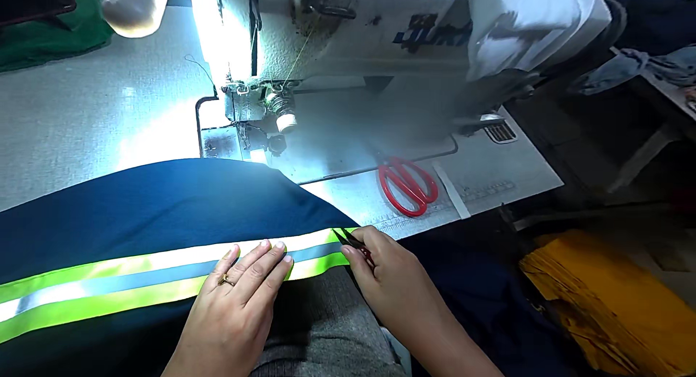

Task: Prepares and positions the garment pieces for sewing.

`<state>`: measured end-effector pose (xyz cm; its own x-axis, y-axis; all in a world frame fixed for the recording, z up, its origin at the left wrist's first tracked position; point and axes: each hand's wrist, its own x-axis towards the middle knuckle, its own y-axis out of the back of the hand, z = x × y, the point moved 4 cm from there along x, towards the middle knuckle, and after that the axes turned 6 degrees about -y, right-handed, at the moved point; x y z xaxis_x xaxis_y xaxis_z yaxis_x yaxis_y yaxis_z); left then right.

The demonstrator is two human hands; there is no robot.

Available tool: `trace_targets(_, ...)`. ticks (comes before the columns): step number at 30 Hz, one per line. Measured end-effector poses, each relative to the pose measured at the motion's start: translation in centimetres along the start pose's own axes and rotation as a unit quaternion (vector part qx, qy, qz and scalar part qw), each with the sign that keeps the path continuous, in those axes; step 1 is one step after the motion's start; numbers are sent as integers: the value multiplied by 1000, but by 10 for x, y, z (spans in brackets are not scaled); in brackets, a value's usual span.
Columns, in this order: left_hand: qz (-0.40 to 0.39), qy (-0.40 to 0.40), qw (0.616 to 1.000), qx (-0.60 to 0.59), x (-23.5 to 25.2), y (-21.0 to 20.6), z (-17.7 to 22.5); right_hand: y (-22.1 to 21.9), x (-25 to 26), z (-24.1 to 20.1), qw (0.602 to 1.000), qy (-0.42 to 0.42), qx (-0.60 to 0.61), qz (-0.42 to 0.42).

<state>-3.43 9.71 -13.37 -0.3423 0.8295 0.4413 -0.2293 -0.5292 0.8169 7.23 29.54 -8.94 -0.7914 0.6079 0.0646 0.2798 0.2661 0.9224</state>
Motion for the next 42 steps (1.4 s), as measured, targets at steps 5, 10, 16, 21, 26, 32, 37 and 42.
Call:
trace_targets(5,-2,-3,1000,0,-1,-1,-1,25,11,26,994,-26,65,88)
trace_targets(10,22,8,999,-37,-3,10,1,9,14,7,990,131,38,35)
trace_targets(16,25,112,990,76,-29,37,-7,-19,23,-11,980,190,-48,21)
trace_targets(21,45,95,993,49,-38,27,-12,-14,22,-9,990,113,-48,72)
trace_targets(26,47,99,993,39,-37,27,-15,32,43,48,993,-28,-69,90)
trace_targets(32,91,203,974,52,-53,80,-35,87,50,77,991,-28,-56,117)
trace_targets(37,50,496,844,198,-112,154,-104,50,93,33,998,41,-54,-6)
trace_targets(42,60,471,846,241,-100,154,-116,10,180,3,987,76,-144,13)
